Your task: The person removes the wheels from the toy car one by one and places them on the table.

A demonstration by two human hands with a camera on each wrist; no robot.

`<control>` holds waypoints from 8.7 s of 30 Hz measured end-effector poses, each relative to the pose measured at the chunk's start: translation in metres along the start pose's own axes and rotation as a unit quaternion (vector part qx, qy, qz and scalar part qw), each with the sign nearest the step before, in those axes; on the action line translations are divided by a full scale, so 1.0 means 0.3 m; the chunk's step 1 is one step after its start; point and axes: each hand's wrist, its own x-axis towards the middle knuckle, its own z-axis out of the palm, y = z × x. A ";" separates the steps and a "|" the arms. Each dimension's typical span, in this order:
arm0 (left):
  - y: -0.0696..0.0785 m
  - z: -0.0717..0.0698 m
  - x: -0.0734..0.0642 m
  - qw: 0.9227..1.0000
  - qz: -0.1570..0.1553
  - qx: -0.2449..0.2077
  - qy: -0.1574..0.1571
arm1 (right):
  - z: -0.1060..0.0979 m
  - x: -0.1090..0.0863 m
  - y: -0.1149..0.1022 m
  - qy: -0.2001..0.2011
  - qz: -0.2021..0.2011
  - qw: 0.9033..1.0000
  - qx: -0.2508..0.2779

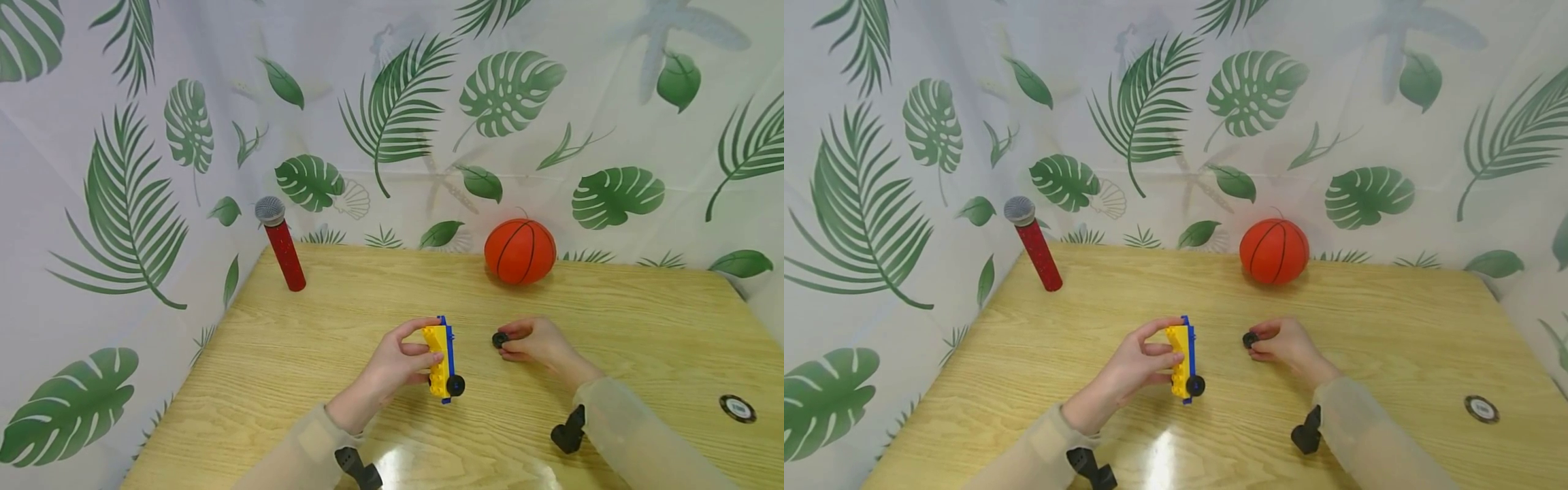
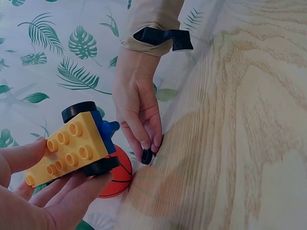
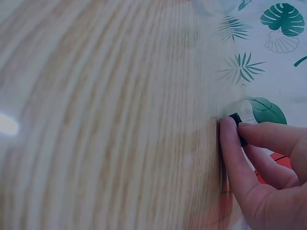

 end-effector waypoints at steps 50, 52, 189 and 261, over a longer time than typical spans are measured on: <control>0.011 -0.013 0.001 0.997 0.006 -0.072 -0.036 | 0.069 -0.118 -0.144 -0.038 -0.086 0.995 -0.014; 0.010 -0.013 0.001 0.997 0.003 -0.073 -0.034 | 0.082 -0.129 -0.155 -0.041 -0.089 0.995 -0.017; 0.004 0.074 0.020 0.996 0.062 -0.034 0.047 | 0.284 -0.263 -0.176 0.084 -0.110 0.970 -0.198; 0.010 0.059 0.036 0.992 0.045 -0.085 0.076 | 0.162 -0.280 -0.171 0.023 -0.141 0.990 0.009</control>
